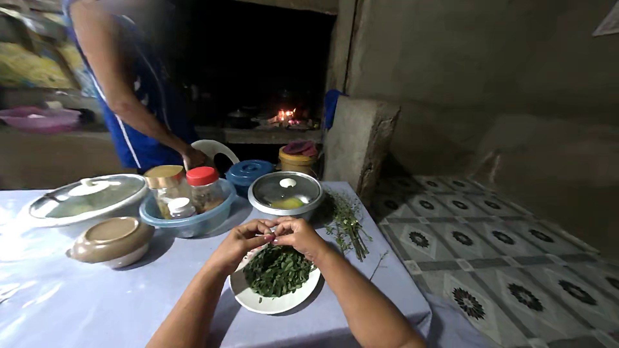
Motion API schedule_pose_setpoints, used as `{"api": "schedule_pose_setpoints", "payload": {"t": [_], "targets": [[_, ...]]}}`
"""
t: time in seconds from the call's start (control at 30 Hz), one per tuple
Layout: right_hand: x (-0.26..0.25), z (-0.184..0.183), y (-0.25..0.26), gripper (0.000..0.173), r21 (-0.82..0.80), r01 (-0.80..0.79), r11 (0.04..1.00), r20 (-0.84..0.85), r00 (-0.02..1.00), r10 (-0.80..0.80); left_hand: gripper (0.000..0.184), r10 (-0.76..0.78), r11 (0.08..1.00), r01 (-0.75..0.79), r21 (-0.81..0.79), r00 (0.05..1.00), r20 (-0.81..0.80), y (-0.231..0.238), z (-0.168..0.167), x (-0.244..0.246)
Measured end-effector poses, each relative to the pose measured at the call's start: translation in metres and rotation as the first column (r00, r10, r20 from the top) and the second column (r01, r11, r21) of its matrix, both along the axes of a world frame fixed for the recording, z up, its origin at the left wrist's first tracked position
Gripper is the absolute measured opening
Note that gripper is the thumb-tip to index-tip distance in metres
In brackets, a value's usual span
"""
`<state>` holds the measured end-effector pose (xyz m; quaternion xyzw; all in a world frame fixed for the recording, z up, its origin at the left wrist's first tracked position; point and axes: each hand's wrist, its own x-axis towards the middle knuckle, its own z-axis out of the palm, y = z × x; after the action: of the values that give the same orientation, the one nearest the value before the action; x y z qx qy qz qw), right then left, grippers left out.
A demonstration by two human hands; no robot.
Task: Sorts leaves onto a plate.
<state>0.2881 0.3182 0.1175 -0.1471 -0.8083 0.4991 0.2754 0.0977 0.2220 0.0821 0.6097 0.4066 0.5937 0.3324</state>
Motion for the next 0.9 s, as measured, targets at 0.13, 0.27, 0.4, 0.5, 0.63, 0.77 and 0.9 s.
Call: {"api": "schedule_pose_setpoints", "payload": {"t": [0.13,0.27,0.4,0.5,0.63,0.77,0.9], "targets": [[0.025,0.028,0.015,0.017,0.249,0.2,0.948,0.056,0.974,-0.22,0.01,0.095,0.994,-0.103,-0.036,0.98,-0.176,-0.004,0.003,-0.004],[0.057,0.042,0.049,0.017,0.467,0.519,0.716,0.06,0.789,-0.611,0.017,0.124,0.982,-0.172,-0.084,0.906,-0.404,-0.005,0.002,-0.011],[0.075,0.036,0.081,0.017,0.498,0.635,0.591,0.223,0.564,-0.795,0.023,0.06,0.974,-0.159,-0.163,0.87,-0.489,-0.009,0.006,-0.013],[0.079,0.033,0.089,0.023,0.488,0.642,0.592,0.432,0.412,-0.803,0.034,-0.023,0.966,-0.125,-0.228,0.834,-0.552,-0.009,0.008,-0.012],[0.076,0.023,0.102,0.044,0.497,0.663,0.559,0.473,0.334,-0.816,0.074,-0.056,0.994,-0.017,-0.105,0.755,-0.653,0.001,-0.003,0.006],[0.068,0.021,0.097,0.059,0.496,0.673,0.548,0.329,0.438,-0.837,0.072,-0.001,1.0,0.001,-0.001,0.56,-0.829,0.006,-0.014,0.032],[0.061,0.026,0.081,0.057,0.478,0.634,0.608,0.273,0.55,-0.789,0.058,-0.047,0.998,-0.021,-0.06,0.396,-0.917,0.011,-0.023,0.041]]}}
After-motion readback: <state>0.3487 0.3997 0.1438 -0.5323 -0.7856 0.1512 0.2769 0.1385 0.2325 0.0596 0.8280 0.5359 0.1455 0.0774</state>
